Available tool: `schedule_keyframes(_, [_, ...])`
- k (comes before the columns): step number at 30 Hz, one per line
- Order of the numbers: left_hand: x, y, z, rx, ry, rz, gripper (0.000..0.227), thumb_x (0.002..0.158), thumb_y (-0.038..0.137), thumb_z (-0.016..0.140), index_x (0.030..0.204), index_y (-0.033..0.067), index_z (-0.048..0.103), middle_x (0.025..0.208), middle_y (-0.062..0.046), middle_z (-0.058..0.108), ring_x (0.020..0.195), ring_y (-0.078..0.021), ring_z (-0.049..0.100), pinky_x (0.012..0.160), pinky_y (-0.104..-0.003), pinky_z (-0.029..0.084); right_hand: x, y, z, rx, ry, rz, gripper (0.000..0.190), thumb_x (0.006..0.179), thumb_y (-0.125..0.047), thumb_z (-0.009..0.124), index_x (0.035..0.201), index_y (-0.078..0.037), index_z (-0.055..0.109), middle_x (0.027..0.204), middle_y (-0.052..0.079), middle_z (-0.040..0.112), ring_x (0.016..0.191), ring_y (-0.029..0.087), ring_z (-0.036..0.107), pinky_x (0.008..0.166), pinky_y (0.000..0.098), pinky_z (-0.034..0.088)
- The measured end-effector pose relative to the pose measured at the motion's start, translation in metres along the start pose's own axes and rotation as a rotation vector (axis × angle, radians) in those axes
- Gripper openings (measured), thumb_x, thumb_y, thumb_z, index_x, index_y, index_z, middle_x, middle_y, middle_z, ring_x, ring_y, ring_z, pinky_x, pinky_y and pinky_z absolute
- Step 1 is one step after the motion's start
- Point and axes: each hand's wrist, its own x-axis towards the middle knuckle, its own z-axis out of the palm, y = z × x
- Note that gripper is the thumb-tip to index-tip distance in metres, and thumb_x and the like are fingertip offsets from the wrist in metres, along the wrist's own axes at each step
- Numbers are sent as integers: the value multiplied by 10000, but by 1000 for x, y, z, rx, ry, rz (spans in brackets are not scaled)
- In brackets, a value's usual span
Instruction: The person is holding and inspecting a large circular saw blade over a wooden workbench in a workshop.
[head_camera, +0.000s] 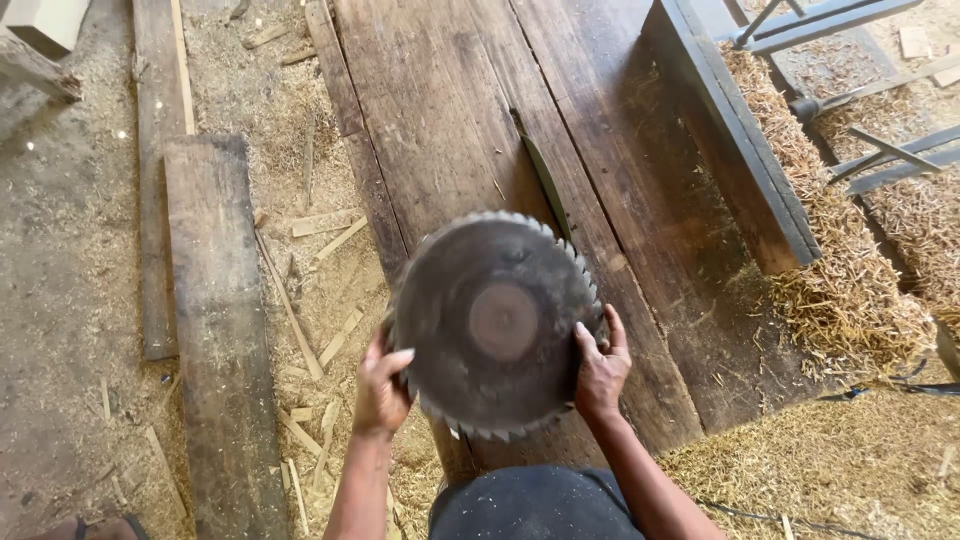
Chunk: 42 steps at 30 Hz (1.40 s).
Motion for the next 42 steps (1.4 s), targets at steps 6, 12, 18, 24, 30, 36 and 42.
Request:
schedule_keyframes(6, [-40, -24, -42, -156, 147, -38, 548, 788, 193, 799, 1301, 76, 647, 1238, -118, 707, 1160, -302, 674, 1006, -503, 582, -8, -28, 1, -41, -98, -207, 598, 968, -72, 676, 1539, -96, 498, 929, 12, 621, 781, 64, 543, 684, 215, 458])
schedule_keyframes(12, [-47, -43, -57, -422, 107, -31, 656, 783, 321, 849, 1342, 51, 636, 1289, -147, 692, 1159, -318, 675, 999, -495, 558, 13, -40, -8, 67, -255, -213, 254, 1010, -89, 649, 1250, -7, 641, 990, -12, 680, 861, 51, 607, 780, 205, 502])
schedule_keyframes(18, [-48, -37, -41, -451, 196, -59, 770, 737, 403, 837, 1382, 61, 592, 1326, -116, 685, 1196, -312, 653, 1037, -490, 528, 21, -35, -20, 300, -571, 180, 240, 1010, -94, 684, 1206, 44, 673, 952, 46, 690, 802, 136, 629, 724, 290, 519])
schedule_keyframes(24, [-41, -45, -38, -285, 257, -105, 745, 716, 439, 848, 1300, 29, 636, 1274, -121, 708, 1200, -309, 651, 1066, -496, 514, -5, -5, -5, 315, -287, 113, 490, 908, -75, 690, 1385, -21, 594, 1167, 68, 700, 991, 136, 669, 885, 294, 546])
schedule_keyframes(30, [-18, -42, -21, -170, 197, -139, 624, 781, 385, 825, 1236, 10, 622, 1191, -126, 690, 1184, -330, 622, 1051, -563, 494, 10, 24, -3, 56, -15, -14, 641, 853, -124, 786, 1435, 14, 556, 1371, 120, 632, 1128, 178, 632, 956, 300, 520])
schedule_keyframes(36, [1, -34, 8, 179, 57, 21, 506, 792, 174, 698, 1281, 65, 624, 1270, -92, 670, 1239, -245, 620, 1124, -440, 509, 31, 53, -11, -32, 6, 46, 759, 808, -100, 820, 1486, 24, 503, 1513, 167, 556, 1313, 226, 574, 1068, 309, 450])
schedule_keyframes(42, [23, -28, 28, -42, 110, -107, 654, 728, 11, 673, 1362, 4, 508, 1205, -143, 651, 1128, -265, 637, 1063, -403, 533, 36, 38, -4, 80, 34, 204, 775, 812, -79, 796, 1507, 10, 463, 1529, 164, 527, 1306, 238, 586, 1032, 332, 492])
